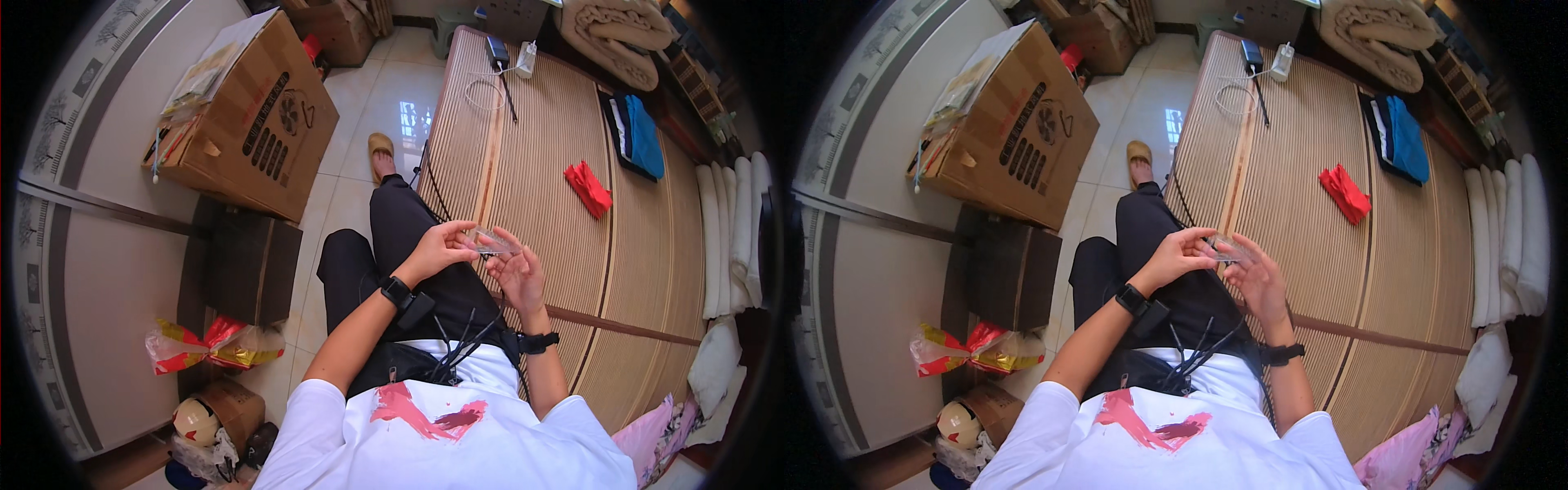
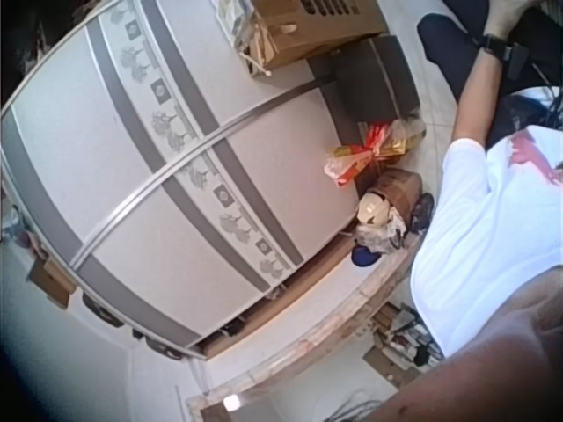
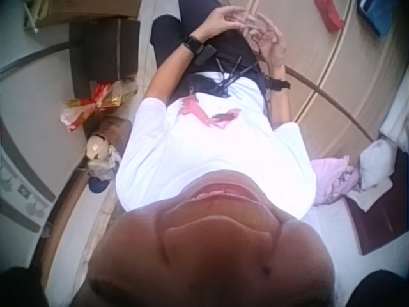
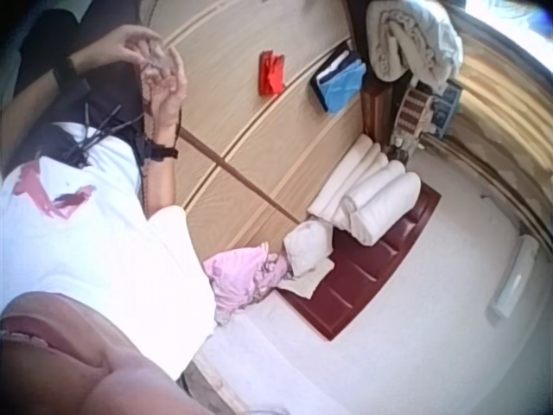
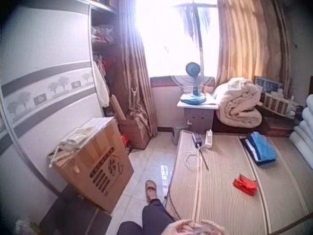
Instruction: The recorder is sitting on the floor, inspecting a clear plastic case and handling small sticks and a pen.
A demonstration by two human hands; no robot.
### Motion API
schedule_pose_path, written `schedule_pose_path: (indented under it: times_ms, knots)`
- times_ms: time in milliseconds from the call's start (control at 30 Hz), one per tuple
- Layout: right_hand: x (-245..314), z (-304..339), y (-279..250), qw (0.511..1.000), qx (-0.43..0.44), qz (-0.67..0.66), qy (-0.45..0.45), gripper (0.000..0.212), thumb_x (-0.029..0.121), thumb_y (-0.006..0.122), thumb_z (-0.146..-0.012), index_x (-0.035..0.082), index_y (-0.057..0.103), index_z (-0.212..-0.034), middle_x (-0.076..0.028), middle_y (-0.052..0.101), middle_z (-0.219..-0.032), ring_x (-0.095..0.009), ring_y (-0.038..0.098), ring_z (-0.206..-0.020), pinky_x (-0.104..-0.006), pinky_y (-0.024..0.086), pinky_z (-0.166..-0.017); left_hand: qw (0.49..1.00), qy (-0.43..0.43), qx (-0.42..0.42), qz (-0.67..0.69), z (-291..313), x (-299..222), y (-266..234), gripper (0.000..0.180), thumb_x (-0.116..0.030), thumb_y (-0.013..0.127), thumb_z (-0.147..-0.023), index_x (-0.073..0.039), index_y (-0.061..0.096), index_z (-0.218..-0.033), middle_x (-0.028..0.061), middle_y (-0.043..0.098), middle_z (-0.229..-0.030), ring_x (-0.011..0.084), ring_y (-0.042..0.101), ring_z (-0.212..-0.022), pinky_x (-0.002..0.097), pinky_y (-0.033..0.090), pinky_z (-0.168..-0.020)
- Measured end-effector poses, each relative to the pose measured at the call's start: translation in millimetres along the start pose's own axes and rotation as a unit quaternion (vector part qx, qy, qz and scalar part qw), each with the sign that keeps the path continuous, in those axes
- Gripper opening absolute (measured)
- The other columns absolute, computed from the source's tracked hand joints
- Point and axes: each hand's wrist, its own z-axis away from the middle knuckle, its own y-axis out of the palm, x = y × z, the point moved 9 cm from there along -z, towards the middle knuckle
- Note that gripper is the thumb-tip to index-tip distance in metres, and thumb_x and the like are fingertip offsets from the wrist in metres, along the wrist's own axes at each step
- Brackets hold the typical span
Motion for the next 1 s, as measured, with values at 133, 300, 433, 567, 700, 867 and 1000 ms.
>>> schedule_pose_path:
  times_ms: [133, 300, 433, 567, 700, 867, 1000]
  knots:
    - [-0.9, -0.1, 8.7, 0.999, 0.035, -0.012, 0.014, 0.065, 0.047, 0.039, -0.092, 0.003, 0.032, -0.139, -0.021, 0.048, -0.132, -0.019, 0.06, -0.087, -0.0287, 0.047, -0.077, 1.0, 0.001, 0.006, -0.006, -0.4, -0.5, 1.9, 0.057, 0.0, 0.069, -0.078, 0.005, 0.043, -0.129, 0.007, 0.062, -0.089, 0.0126, 0.063, -0.083, 0.0236, 0.052, -0.076]
    - [-0.3, -0.6, 13.8, 0.999, 0.034, -0.019, 0.012, 0.067, 0.047, 0.039, -0.092, 0.001, 0.03, -0.14, -0.016, 0.052, -0.125, -0.018, 0.057, -0.09, -0.0278, 0.046, -0.078, 0.997, 0.022, 0.033, -0.064, 1.6, -5.4, 9.8, 0.065, -0.001, 0.07, -0.078, 0.003, 0.038, -0.134, 0.0073, 0.063, -0.088, 0.0115, 0.062, -0.082, 0.0231, 0.051, -0.075]
    - [5.3, -1.5, 12.0, 0.999, 0.006, 0.016, -0.026, 0.065, 0.044, 0.041, -0.093, -0.003, 0.034, -0.137, -0.01, 0.058, -0.11, -0.016, 0.055, -0.092, -0.0272, 0.045, -0.081, 0.994, 0.024, 0.037, -0.102, 2.9, -7.9, 12.3, 0.068, -0.002, 0.071, -0.077, 0.002, 0.036, -0.136, 0.0084, 0.064, -0.088, 0.0118, 0.063, -0.082, 0.0234, 0.051, -0.075]
    - [13.4, 0.6, -1.2, 0.994, -0.066, 0.051, -0.077, 0.055, 0.038, 0.042, -0.094, -0.004, 0.043, -0.13, -0.008, 0.059, -0.104, -0.015, 0.055, -0.093, -0.0279, 0.045, -0.083, 0.995, 0.007, 0.036, -0.098, 3.0, -7.0, 11.8, 0.068, -0.002, 0.071, -0.078, 0.001, 0.036, -0.137, 0.0073, 0.063, -0.092, 0.0117, 0.062, -0.084, 0.024, 0.05, -0.077]
    - [13.0, 3.5, -15.0, 0.993, -0.099, 0.001, -0.06, 0.042, 0.029, 0.04, -0.095, -0.003, 0.052, -0.118, -0.012, 0.062, -0.104, -0.019, 0.058, -0.097, -0.0307, 0.047, -0.086, 0.996, 0.003, 0.03, -0.086, 3.1, -5.9, 10.0, 0.068, -0.002, 0.071, -0.078, 0.001, 0.036, -0.137, 0.0078, 0.063, -0.093, 0.012, 0.062, -0.085, 0.0239, 0.05, -0.078]
    - [11.0, 2.8, -22.3, 0.994, -0.093, -0.012, -0.049, 0.039, 0.028, 0.038, -0.096, -0.003, 0.053, -0.113, -0.015, 0.063, -0.104, -0.022, 0.06, -0.099, -0.0324, 0.048, -0.087, 0.997, 0.004, 0.032, -0.064, 2.8, -4.7, 9.7, 0.068, -0.002, 0.07, -0.078, 0.001, 0.036, -0.137, 0.008, 0.063, -0.094, 0.012, 0.062, -0.085, 0.0238, 0.05, -0.078]
    - [8.7, 1.0, -21.5, 0.995, -0.081, -0.023, -0.045, 0.04, 0.03, 0.035, -0.097, -0.002, 0.054, -0.114, -0.014, 0.063, -0.106, -0.022, 0.061, -0.099, -0.0328, 0.048, -0.087, 0.998, 0.0, 0.028, -0.058, 2.8, -4.1, 9.8, 0.067, -0.001, 0.069, -0.079, 0.002, 0.035, -0.137, 0.0081, 0.063, -0.094, 0.0122, 0.062, -0.085, 0.0237, 0.05, -0.078]
